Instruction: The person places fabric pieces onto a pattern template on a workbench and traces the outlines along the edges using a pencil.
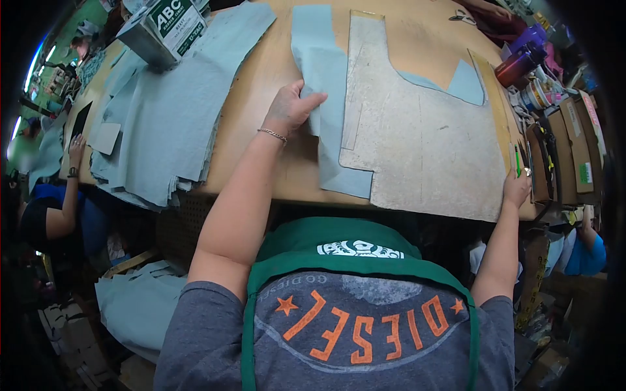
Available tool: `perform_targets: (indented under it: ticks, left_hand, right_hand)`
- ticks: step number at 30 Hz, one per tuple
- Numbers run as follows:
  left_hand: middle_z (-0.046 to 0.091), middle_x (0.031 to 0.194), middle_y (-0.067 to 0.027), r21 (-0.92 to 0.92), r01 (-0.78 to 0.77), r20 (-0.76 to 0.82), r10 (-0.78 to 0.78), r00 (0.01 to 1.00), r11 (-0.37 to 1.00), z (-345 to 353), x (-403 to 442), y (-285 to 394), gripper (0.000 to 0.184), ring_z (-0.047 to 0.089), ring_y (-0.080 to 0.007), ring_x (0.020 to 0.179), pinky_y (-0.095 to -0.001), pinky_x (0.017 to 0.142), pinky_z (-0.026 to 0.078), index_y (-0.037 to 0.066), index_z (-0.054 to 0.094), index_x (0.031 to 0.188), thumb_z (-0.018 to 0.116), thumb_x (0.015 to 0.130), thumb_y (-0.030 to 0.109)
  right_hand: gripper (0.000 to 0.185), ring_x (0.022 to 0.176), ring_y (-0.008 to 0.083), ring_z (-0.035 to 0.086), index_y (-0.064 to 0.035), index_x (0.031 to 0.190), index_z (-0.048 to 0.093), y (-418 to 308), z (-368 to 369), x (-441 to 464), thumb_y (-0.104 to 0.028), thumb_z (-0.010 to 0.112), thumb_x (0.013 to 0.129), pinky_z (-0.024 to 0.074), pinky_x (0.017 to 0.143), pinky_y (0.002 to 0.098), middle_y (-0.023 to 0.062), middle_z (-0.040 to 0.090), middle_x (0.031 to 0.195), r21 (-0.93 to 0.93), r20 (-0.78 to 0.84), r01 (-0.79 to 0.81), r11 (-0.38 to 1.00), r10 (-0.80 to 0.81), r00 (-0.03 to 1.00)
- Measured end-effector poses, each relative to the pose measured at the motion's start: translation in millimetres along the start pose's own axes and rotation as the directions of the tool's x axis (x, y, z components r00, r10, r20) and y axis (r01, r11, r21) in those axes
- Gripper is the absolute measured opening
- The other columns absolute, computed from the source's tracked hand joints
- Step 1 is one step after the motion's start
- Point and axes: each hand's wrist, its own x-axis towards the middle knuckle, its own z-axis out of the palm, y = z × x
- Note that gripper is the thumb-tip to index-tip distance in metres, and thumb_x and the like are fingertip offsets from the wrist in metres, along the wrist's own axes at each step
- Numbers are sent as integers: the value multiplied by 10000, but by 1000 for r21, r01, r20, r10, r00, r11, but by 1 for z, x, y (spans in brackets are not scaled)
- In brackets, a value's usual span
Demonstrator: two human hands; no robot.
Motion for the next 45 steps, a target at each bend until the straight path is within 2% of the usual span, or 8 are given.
perform_targets:
  ticks: [2, 6, 11, 16, 22, 27, 32, 45]
  left_hand:
    - [612, 816, -69, -456, 2, 4, 0, 1000, 890, 14, -6, 23, 292, 567, -113, 761, -251, 639, 451, -24, 594, 872, 620, 740, 235]
    - [601, 783, -31, -568, -234, -128, 196, 972, 789, -4, 45, -7, 141, 542, -111, 712, -228, 709, 442, 39, 604, 779, 564, 780, 174]
    - [599, 827, -54, -930, -100, -23, 217, 976, 353, -53, -14, 85, 223, 545, -163, 778, -271, 775, 435, 59, 618, 823, 564, 775, 269]
    - [593, 856, -66, -769, -514, -404, 333, 852, 380, -185, -94, 113, 232, 536, -179, 811, -285, 792, 426, 57, 614, 841, 571, 771, 273]
    - [586, 890, -80, -137, -779, -886, 276, 373, 611, -366, -289, 110, 245, 526, -197, 850, -302, 811, 414, 55, 608, 862, 580, 766, 279]
    - [580, 918, -92, 219, -446, -974, 165, -156, 868, -435, -500, 67, 259, 517, -213, 883, -316, 828, 404, 53, 604, 880, 587, 762, 283]
    - [575, 946, -103, 55, 149, -838, 127, -531, 987, -417, -672, 3, 274, 509, -229, 916, -330, 844, 394, 51, 600, 897, 594, 758, 287]
    - [560, 1020, -134, -641, 583, -624, 104, -775, 498, -293, -782, -91, 320, 487, -270, 1002, -366, 886, 369, 46, 588, 943, 613, 747, 299]
  right_hand:
    - [303, 925, 350, 492, -32, 953, 564, -12, -6, -3, -278, 543, 777, 395, 787, 426, 210, 539, 925, 22, -127, 48, 999, -45, 991]
    - [271, 852, 356, 514, -28, 921, 567, -90, -14, 5, -237, 582, 748, 410, 757, 417, 190, 548, 876, 356, -79, 296, 886, -287, 955]
    - [255, 746, 365, 508, -6, 807, 562, -176, -22, -11, -257, 580, 765, 411, 695, 427, 194, 525, 770, 370, -91, 422, 828, -420, 903]
    - [278, 777, 359, 504, 16, 829, 561, -171, -5, -7, -255, 568, 770, 405, 707, 414, 210, 537, 798, 500, -14, 322, 804, -364, 931]
    - [329, 805, 372, 522, 27, 866, 585, -157, 29, 11, -294, 542, 805, 409, 713, 413, 233, 560, 819, 464, 63, 323, 825, -394, 917]
    - [368, 785, 379, 525, 27, 904, 586, -160, 16, 13, -325, 529, 814, 412, 703, 421, 241, 562, 818, 358, 90, 373, 856, -429, 899]
    - [401, 798, 383, 529, 19, 943, 584, -155, 25, 18, -356, 517, 818, 411, 709, 434, 246, 563, 826, 307, 60, 415, 857, -452, 890]
    - [443, 825, 398, 527, 30, 961, 581, -157, 23, 20, -381, 503, 814, 411, 729, 438, 266, 563, 862, 313, 120, 375, 872, -428, 896]
